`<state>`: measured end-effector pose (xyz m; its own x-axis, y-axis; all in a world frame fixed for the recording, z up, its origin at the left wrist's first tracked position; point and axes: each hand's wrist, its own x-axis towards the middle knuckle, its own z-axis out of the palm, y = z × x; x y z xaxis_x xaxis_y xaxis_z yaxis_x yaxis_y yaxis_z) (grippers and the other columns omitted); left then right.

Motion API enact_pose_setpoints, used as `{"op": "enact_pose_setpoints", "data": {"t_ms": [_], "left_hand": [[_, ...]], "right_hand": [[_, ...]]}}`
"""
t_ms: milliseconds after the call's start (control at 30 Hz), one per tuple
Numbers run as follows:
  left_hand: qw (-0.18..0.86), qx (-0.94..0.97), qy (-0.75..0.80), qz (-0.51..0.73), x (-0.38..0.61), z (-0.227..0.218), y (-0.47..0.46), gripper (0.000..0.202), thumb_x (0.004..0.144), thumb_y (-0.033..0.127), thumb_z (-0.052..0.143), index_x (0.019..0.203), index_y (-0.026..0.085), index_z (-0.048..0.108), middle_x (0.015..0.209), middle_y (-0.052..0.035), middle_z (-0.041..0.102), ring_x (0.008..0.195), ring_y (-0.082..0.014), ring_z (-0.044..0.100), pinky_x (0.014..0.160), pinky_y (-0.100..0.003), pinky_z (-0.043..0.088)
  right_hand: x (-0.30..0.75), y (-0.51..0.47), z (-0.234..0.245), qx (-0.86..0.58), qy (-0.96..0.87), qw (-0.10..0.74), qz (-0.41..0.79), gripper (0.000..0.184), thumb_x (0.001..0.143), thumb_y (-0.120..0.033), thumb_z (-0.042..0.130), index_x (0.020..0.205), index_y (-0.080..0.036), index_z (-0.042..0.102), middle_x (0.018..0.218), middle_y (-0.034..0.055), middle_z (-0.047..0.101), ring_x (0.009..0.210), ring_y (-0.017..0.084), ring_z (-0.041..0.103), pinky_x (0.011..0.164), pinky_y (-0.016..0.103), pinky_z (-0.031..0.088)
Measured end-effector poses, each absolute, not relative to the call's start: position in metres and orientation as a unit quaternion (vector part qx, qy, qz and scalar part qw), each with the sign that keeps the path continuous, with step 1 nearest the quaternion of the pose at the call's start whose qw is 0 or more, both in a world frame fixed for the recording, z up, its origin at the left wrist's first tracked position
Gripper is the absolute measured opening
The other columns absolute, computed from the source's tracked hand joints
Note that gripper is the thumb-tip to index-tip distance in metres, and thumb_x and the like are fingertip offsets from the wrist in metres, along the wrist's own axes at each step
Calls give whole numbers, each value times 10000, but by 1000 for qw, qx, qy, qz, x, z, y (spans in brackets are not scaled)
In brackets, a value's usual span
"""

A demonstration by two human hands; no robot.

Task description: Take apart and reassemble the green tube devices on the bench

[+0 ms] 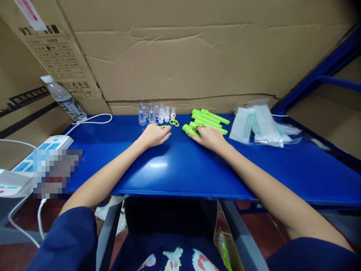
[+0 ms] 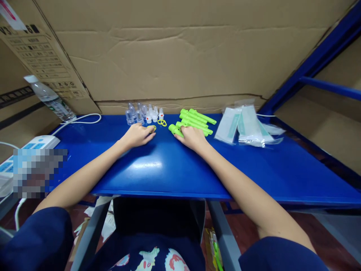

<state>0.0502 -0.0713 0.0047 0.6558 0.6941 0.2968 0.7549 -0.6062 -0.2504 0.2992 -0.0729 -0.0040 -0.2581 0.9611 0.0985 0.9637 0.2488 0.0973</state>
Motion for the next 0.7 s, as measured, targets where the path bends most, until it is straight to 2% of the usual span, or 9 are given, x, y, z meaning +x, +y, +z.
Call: {"op": "enact_pose_setpoints", "data": {"t_ms": [133, 233, 333, 467, 500, 567, 633, 700], "left_hand": [[210, -944, -186, -176, 103, 29, -141, 279, 1003, 232, 414, 896, 184, 668, 631, -24, 675, 565, -142, 599, 659, -311, 399], [144, -969, -1, -201, 134, 40, -213, 272, 976, 137, 458, 847, 216, 684, 601, 9, 648, 498, -102, 544, 611, -288, 394], [61, -981, 98, -157, 146, 34, -267, 408, 981, 127, 463, 624, 225, 635, 554, 10, 633, 482, -70, 551, 612, -259, 426], [-3, -983, 42, -180, 155, -8, -289, 332, 1012, 186, 462, 849, 282, 735, 702, 12, 727, 638, -85, 647, 639, -256, 449], [-23, -982, 23, -185, 160, -24, -288, 291, 1007, 191, 469, 974, 291, 740, 741, 24, 744, 650, -92, 651, 623, -266, 445], [-77, -983, -40, -163, 173, -59, -285, 273, 970, 213, 516, 1173, 241, 697, 853, 22, 779, 686, -106, 669, 635, -275, 463], [-149, -974, -120, -124, 187, -94, -283, 282, 953, 243, 525, 1187, 221, 681, 889, 26, 788, 724, -127, 693, 642, -279, 483], [-250, -955, -127, -96, 196, -119, -281, 322, 952, 237, 519, 1242, 235, 660, 912, 22, 787, 758, -127, 707, 639, -254, 496]], "right_hand": [[298, -74, -3, -605, -794, 4, -59, 447, 1020, -496, 444, 1147, -135, 675, 1099, 184, 744, 1017, 324, 706, 739, 329, 456], [298, -74, -2, -606, -794, 4, -52, 459, 1021, -501, 435, 1138, -127, 676, 1087, 193, 741, 1023, 331, 706, 756, 336, 470], [297, -74, -3, -603, -796, 1, -42, 474, 1017, -518, 438, 1151, -124, 665, 1089, 200, 737, 1025, 342, 706, 763, 345, 481], [297, -74, -4, -603, -797, 1, -33, 521, 1010, -543, 435, 1233, -110, 622, 1109, 222, 729, 1035, 368, 704, 769, 371, 493], [297, -74, -5, -603, -797, 0, -28, 529, 1011, -541, 432, 1260, -107, 605, 1117, 228, 727, 1038, 371, 703, 769, 375, 494], [298, -73, -6, -601, -799, -3, -16, 533, 1015, -525, 426, 1305, -103, 573, 1137, 236, 720, 1046, 370, 701, 775, 377, 496], [299, -71, -8, -595, -803, -5, -10, 529, 1017, -508, 425, 1328, -98, 550, 1158, 240, 714, 1055, 371, 699, 781, 378, 497], [300, -70, -8, -589, -808, -5, -7, 520, 1017, -494, 428, 1325, -92, 544, 1169, 241, 710, 1061, 375, 698, 780, 378, 497]]}}
